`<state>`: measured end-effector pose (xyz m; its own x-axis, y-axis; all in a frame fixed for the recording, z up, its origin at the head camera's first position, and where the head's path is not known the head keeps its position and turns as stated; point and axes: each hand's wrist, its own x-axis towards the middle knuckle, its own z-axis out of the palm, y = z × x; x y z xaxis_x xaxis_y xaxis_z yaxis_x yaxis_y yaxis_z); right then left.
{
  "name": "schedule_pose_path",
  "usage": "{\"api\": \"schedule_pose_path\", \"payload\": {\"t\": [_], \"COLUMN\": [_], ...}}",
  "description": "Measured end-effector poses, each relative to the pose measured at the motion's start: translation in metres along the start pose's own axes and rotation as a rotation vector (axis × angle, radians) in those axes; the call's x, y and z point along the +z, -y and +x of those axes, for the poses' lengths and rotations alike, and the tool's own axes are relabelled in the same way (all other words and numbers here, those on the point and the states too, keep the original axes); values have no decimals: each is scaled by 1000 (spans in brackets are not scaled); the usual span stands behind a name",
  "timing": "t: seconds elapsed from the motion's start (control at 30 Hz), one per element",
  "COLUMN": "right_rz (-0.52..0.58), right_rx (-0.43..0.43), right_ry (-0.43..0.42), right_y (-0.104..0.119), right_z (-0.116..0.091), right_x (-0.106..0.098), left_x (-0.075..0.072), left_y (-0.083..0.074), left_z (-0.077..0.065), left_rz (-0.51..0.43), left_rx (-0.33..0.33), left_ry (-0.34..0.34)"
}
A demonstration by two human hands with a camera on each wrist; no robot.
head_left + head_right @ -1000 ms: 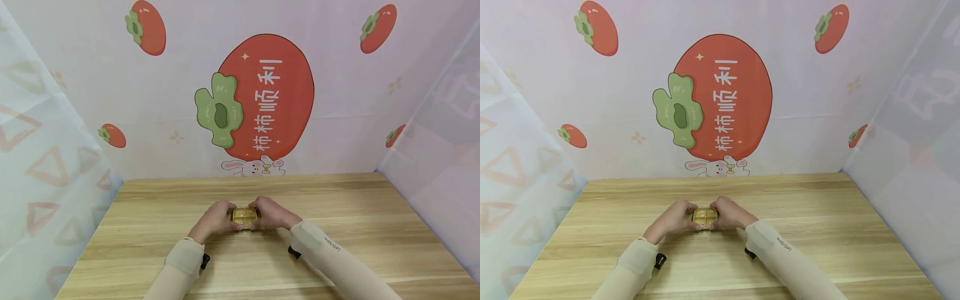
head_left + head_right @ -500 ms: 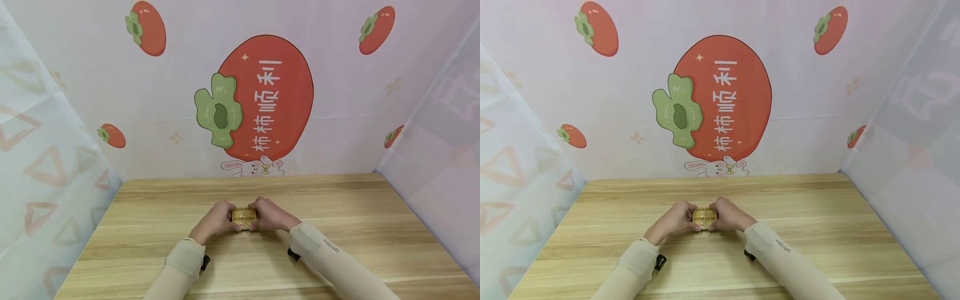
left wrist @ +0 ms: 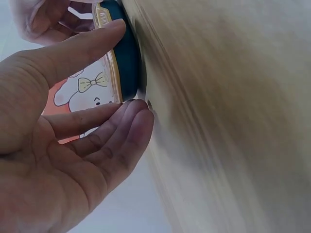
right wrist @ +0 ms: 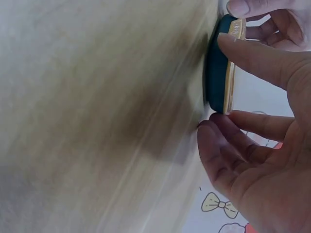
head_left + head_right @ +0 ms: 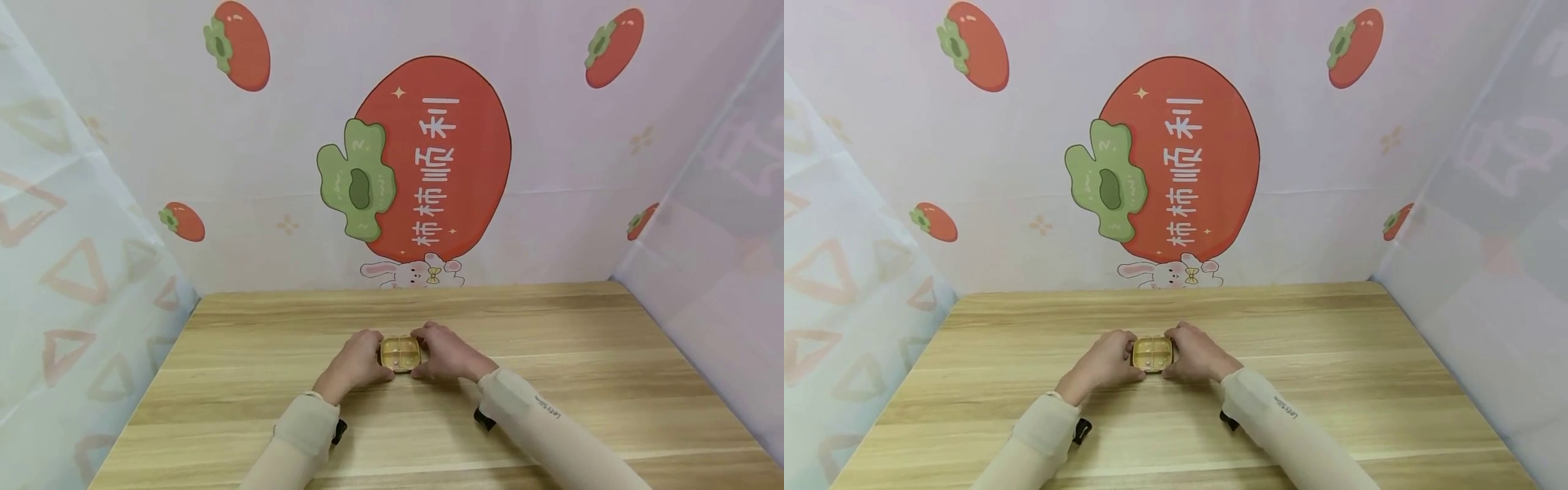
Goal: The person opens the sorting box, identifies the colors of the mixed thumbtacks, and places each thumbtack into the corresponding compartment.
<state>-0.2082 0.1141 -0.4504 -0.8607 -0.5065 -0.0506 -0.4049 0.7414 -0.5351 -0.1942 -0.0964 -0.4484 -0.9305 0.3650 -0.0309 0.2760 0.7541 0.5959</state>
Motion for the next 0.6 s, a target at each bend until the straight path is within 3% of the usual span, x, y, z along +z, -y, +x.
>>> {"api": "schedule_pose_path", "payload": {"t": [0.4, 0.6], "right_rz": [-18, -13], "right_rx": [66, 81], "right_ry": [-33, -43], "right_y": [-14, -20], "right_z": [6, 4], "right_x": [-11, -11], "left_x": [11, 14], "left_y": [-11, -13], "left_z": [26, 30], "left_rz": [26, 48], "left_rx": [-30, -29], "left_ry": [-6, -14]}}
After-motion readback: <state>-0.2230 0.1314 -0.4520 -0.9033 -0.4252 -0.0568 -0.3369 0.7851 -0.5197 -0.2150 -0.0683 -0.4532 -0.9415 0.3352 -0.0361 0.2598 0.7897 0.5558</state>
